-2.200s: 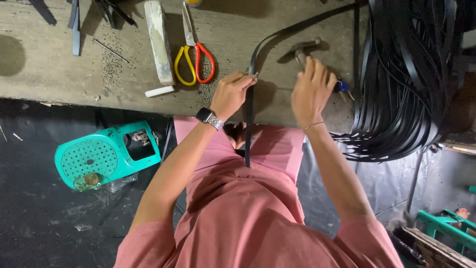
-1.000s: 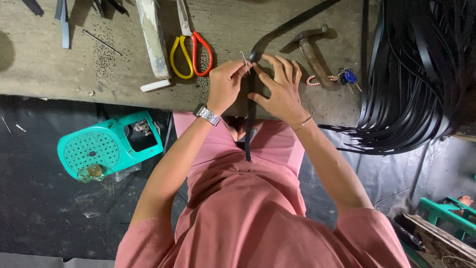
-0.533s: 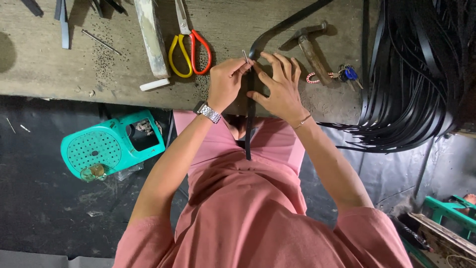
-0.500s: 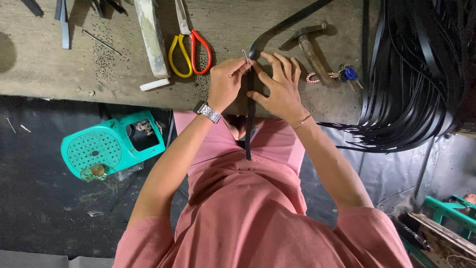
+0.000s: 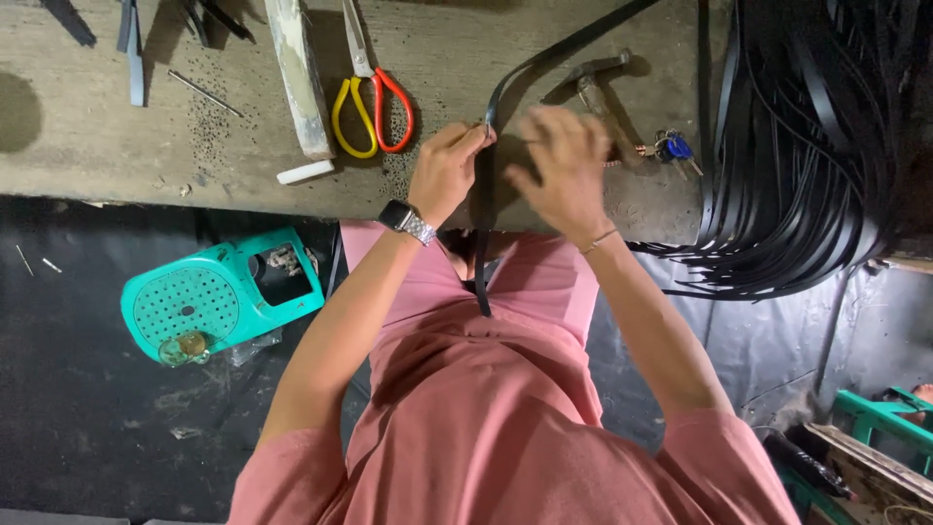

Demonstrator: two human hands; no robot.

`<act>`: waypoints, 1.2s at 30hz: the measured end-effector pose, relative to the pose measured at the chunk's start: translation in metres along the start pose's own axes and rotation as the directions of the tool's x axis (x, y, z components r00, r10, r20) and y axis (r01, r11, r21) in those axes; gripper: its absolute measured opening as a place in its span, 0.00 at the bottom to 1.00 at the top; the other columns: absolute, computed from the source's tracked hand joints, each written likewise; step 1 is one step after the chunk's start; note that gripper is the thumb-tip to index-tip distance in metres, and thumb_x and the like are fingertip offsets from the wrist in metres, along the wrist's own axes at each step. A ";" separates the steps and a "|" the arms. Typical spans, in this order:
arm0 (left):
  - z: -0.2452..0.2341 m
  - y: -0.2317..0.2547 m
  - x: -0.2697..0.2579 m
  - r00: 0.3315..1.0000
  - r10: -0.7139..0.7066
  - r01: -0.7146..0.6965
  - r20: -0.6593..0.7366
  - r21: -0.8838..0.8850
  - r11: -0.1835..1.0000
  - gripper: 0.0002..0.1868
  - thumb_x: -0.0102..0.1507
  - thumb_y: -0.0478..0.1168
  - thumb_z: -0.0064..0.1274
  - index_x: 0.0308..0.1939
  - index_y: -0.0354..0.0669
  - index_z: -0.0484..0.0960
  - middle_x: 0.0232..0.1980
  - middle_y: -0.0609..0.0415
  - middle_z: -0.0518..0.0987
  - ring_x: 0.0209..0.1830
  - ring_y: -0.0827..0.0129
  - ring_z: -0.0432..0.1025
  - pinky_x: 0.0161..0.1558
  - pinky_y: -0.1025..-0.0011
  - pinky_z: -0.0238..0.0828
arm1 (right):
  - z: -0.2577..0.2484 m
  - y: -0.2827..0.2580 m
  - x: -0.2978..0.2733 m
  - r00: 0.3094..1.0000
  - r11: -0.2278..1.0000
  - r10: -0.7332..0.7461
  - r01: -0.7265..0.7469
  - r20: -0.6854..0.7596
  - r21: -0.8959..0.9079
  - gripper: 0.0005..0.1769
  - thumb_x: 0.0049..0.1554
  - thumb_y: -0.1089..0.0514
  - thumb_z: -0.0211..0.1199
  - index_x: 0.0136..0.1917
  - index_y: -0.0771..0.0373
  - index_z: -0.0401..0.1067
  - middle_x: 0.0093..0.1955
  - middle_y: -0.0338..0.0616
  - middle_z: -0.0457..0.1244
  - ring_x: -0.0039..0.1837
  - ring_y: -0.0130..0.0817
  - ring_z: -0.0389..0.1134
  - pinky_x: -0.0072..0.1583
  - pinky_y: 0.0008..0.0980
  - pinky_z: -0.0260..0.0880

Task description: Punching a series of holes into a leather strap using a hand punch and a hammer on a workbench.

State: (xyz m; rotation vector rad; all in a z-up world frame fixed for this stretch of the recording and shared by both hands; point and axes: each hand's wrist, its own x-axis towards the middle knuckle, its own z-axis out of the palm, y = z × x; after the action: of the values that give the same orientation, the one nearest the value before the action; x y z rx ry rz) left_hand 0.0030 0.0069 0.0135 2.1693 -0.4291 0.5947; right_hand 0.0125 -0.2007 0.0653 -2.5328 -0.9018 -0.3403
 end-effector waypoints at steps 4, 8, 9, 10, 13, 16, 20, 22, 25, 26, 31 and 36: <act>-0.006 0.006 0.002 0.995 0.020 -0.022 0.101 0.027 0.999 0.10 0.65 0.23 0.55 0.47 0.37 0.84 0.42 0.48 0.82 0.38 0.65 0.76 0.41 0.70 0.80 | -0.029 0.031 -0.001 0.952 0.854 0.291 -0.303 -0.095 -0.423 0.25 0.65 0.40 0.51 0.65 0.58 0.70 0.65 0.47 0.61 0.65 0.45 0.59 0.61 0.47 0.55; -0.006 0.005 0.000 0.991 0.012 -0.012 0.136 0.001 1.000 0.09 0.66 0.25 0.55 0.48 0.37 0.84 0.46 0.45 0.84 0.41 0.63 0.80 0.45 0.69 0.83 | -0.022 0.059 -0.012 0.950 0.775 0.296 -0.298 -0.096 -0.557 0.16 0.66 0.50 0.62 0.62 0.61 0.71 0.52 0.45 0.65 0.47 0.44 0.69 0.50 0.40 0.65; -0.008 0.004 0.003 0.991 0.020 -0.020 0.135 -0.002 1.000 0.09 0.66 0.25 0.55 0.48 0.37 0.84 0.46 0.45 0.84 0.41 0.63 0.80 0.45 0.69 0.83 | -0.025 0.057 -0.010 0.949 0.771 0.298 -0.303 -0.103 -0.560 0.16 0.66 0.50 0.62 0.62 0.61 0.71 0.52 0.45 0.65 0.47 0.44 0.69 0.50 0.40 0.65; -0.008 0.005 0.003 0.995 0.066 -0.066 0.077 -0.001 0.998 0.08 0.66 0.25 0.52 0.45 0.36 0.84 0.39 0.46 0.81 0.37 0.58 0.78 0.40 0.68 0.80 | -0.028 0.054 -0.011 0.926 0.878 0.356 -0.378 -0.128 -0.293 0.18 0.68 0.51 0.59 0.61 0.68 0.70 0.48 0.55 0.66 0.47 0.55 0.69 0.49 0.46 0.67; 0.004 -0.004 -0.001 0.993 0.119 -0.119 0.016 0.053 0.991 0.07 0.68 0.28 0.50 0.43 0.39 0.84 0.32 0.50 0.77 0.34 0.58 0.77 0.37 0.69 0.77 | -0.042 0.035 -0.016 0.915 0.922 0.384 -0.386 -0.120 0.006 0.24 0.69 0.44 0.57 0.60 0.69 0.71 0.40 0.60 0.67 0.43 0.61 0.72 0.44 0.49 0.68; 0.008 -0.009 -0.004 0.989 0.144 -0.146 0.032 0.104 0.984 0.08 0.69 0.30 0.50 0.44 0.42 0.84 0.34 0.53 0.78 0.35 0.61 0.78 0.39 0.72 0.77 | -0.060 -0.016 -0.012 0.927 0.932 0.357 -0.345 -0.117 0.113 0.26 0.69 0.34 0.52 0.57 0.59 0.72 0.33 0.49 0.66 0.36 0.46 0.71 0.38 0.38 0.67; 0.008 -0.011 -0.006 0.986 0.158 -0.165 0.053 0.157 0.974 0.11 0.70 0.29 0.47 0.46 0.44 0.84 0.34 0.53 0.79 0.37 0.62 0.79 0.40 0.72 0.78 | -0.065 -0.039 -0.007 0.959 0.956 0.283 -0.285 0.027 0.071 0.26 0.69 0.36 0.54 0.60 0.61 0.71 0.29 0.51 0.62 0.33 0.51 0.70 0.33 0.40 0.66; 0.006 -0.009 -0.005 0.987 0.156 -0.161 0.049 0.135 0.978 0.09 0.70 0.30 0.47 0.45 0.43 0.84 0.34 0.53 0.79 0.36 0.62 0.78 0.40 0.72 0.78 | -0.084 -0.052 0.005 0.963 0.956 0.269 -0.270 0.032 0.111 0.23 0.68 0.39 0.56 0.59 0.61 0.70 0.30 0.57 0.62 0.35 0.59 0.70 0.35 0.48 0.65; -0.001 -0.002 0.003 0.988 0.149 -0.153 0.037 0.103 0.983 0.08 0.70 0.29 0.48 0.44 0.42 0.83 0.34 0.52 0.78 0.37 0.62 0.78 0.40 0.73 0.77 | -0.085 -0.039 -0.008 0.964 0.962 0.260 -0.253 -0.051 0.107 0.20 0.68 0.39 0.56 0.52 0.59 0.69 0.31 0.53 0.62 0.37 0.58 0.71 0.38 0.44 0.67; -0.003 0.002 0.005 0.988 0.152 -0.154 0.036 0.083 0.984 0.09 0.69 0.28 0.48 0.44 0.42 0.83 0.34 0.51 0.78 0.37 0.61 0.78 0.40 0.72 0.77 | -0.082 -0.030 -0.021 0.953 0.963 0.269 -0.263 -0.142 0.058 0.22 0.69 0.37 0.53 0.46 0.55 0.69 0.31 0.43 0.62 0.36 0.49 0.72 0.40 0.33 0.70; -0.003 0.005 0.007 0.984 0.175 -0.178 0.033 0.116 0.977 0.08 0.70 0.30 0.48 0.43 0.42 0.83 0.34 0.53 0.79 0.37 0.62 0.79 0.41 0.73 0.77 | -0.080 -0.058 0.001 0.946 0.950 0.284 -0.299 -0.155 -0.087 0.30 0.70 0.33 0.41 0.49 0.58 0.70 0.31 0.47 0.62 0.35 0.53 0.71 0.38 0.42 0.70; 0.010 -0.003 -0.004 0.990 0.142 -0.144 0.024 0.111 0.983 0.06 0.70 0.31 0.50 0.43 0.40 0.83 0.33 0.52 0.78 0.36 0.62 0.78 0.40 0.74 0.77 | -0.062 -0.025 -0.004 0.951 0.947 0.308 -0.304 -0.028 0.103 0.23 0.69 0.38 0.55 0.60 0.59 0.72 0.34 0.62 0.66 0.41 0.65 0.72 0.41 0.54 0.67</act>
State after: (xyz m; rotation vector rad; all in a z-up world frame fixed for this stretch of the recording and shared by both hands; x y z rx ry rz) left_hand 0.0036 0.0012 0.0042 2.2645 -0.5768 0.6958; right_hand -0.0118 -0.2147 0.1262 -2.5122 -0.4832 -0.2464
